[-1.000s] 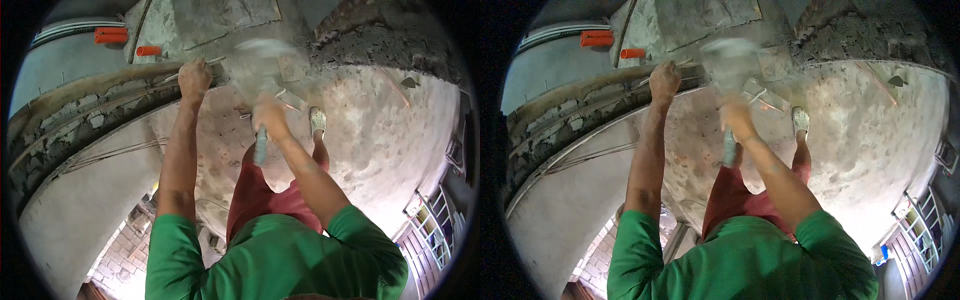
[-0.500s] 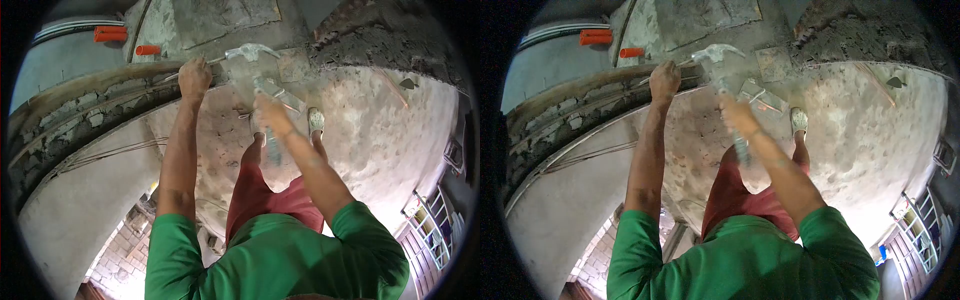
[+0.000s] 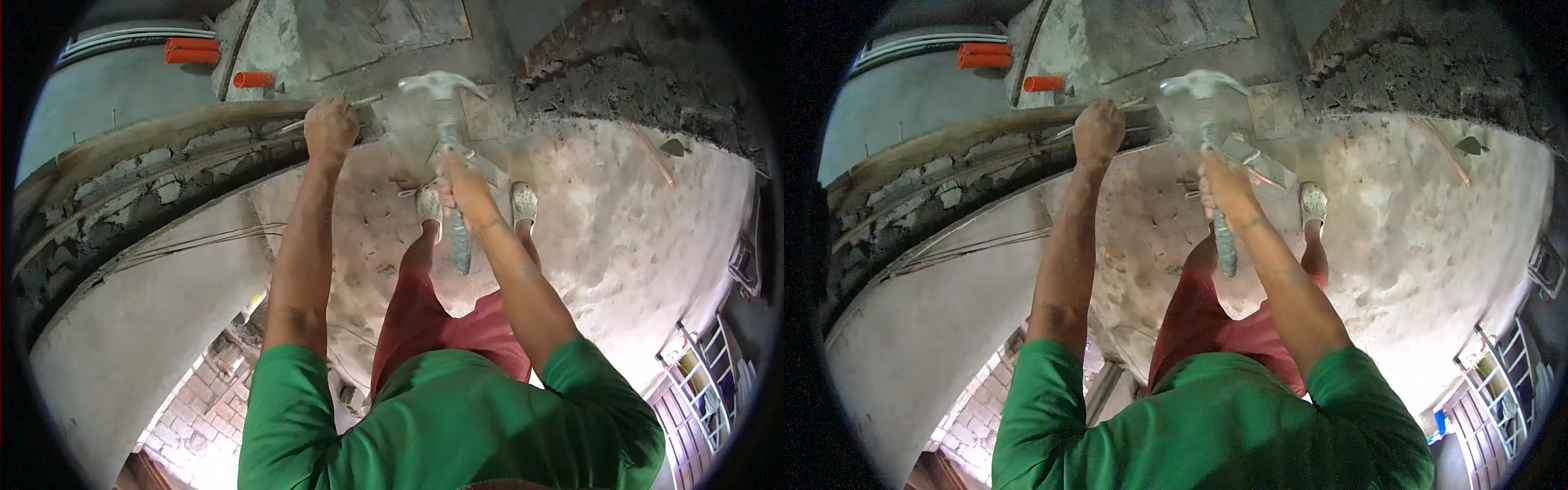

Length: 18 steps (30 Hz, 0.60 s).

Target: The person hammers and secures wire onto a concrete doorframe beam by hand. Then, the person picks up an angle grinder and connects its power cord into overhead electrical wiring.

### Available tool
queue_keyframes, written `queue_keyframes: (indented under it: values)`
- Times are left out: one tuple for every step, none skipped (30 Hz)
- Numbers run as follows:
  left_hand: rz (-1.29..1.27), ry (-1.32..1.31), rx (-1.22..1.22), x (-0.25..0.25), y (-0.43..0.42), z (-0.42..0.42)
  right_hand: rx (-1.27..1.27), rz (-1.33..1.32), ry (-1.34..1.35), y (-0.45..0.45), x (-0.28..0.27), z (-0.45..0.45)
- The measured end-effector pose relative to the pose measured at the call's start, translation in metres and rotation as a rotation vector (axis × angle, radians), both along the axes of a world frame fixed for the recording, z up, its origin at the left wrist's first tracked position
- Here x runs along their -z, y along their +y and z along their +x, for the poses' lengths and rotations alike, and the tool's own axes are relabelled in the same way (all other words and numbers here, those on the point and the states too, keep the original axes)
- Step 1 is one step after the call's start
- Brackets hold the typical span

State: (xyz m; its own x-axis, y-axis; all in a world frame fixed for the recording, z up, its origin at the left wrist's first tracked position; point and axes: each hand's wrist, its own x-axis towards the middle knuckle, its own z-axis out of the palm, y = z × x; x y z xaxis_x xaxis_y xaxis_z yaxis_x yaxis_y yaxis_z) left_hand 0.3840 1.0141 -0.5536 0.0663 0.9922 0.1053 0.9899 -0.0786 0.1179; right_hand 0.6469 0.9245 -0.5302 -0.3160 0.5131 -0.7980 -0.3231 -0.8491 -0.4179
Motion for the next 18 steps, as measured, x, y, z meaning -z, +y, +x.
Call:
queue_keyframes:
  values:
    - [-0.003, -0.007, 0.010, 0.001, -0.001, 0.000, -0.003, 0.002, 0.001, 0.003, -0.003, 0.009]
    - [-0.007, -0.009, 0.008, -0.002, -0.003, 0.001, 0.095, 0.068, -0.048, 0.003, -0.009, 0.018]
    - [0.005, -0.012, -0.001, -0.004, -0.004, 0.003, 0.193, 0.131, -0.101, 0.002, -0.012, 0.023]
    - [0.023, -0.016, -0.010, -0.004, -0.003, 0.004, 0.191, 0.131, -0.106, 0.003, -0.012, 0.022]
    - [0.024, -0.021, -0.011, -0.006, -0.003, 0.004, 0.390, 0.157, -0.084, 0.004, -0.013, 0.022]
    - [-0.013, -0.011, -0.012, -0.008, -0.001, 0.004, 0.590, 0.183, -0.059, 0.005, -0.012, 0.021]
    - [-0.052, 0.001, -0.015, -0.008, -0.001, 0.003, 0.589, 0.185, -0.061, -0.001, -0.001, 0.002]
    - [-0.053, 0.000, -0.017, -0.005, -0.001, 0.001, 0.536, 0.174, -0.240, -0.013, 0.017, -0.031]
    - [-0.023, 0.008, -0.001, 0.000, -0.002, -0.003, 0.509, 0.166, -0.330, -0.016, 0.023, -0.035]
    - [0.009, 0.014, 0.020, 0.003, -0.003, -0.003, 0.480, 0.155, -0.419, -0.018, 0.030, -0.038]
    - [0.006, 0.013, 0.029, 0.002, -0.005, 0.000, 0.177, 0.098, -0.209, -0.011, 0.033, -0.021]
    - [-0.001, -0.019, 0.014, -0.001, -0.005, 0.003, -0.126, 0.050, 0.003, -0.004, 0.034, -0.006]
    - [-0.002, -0.047, -0.001, -0.004, 0.000, 0.004, -0.108, 0.000, -0.065, 0.003, 0.011, 0.004]
    - [0.000, -0.048, 0.004, -0.006, 0.002, 0.005, 0.001, 0.010, -0.087, 0.005, -0.004, 0.015]
    - [0.001, -0.032, 0.007, -0.006, 0.002, 0.005, 0.108, 0.016, -0.108, 0.007, -0.012, 0.025]
    - [-0.005, -0.016, 0.008, -0.005, 0.000, 0.004, 0.256, 0.074, -0.070, 0.009, -0.014, 0.036]
    - [-0.014, -0.018, 0.006, -0.003, -0.002, 0.003, 0.402, 0.130, -0.033, 0.009, -0.013, 0.042]
    - [-0.005, -0.011, 0.015, -0.002, -0.002, 0.002, 0.399, 0.128, -0.037, 0.003, 0.008, 0.037]
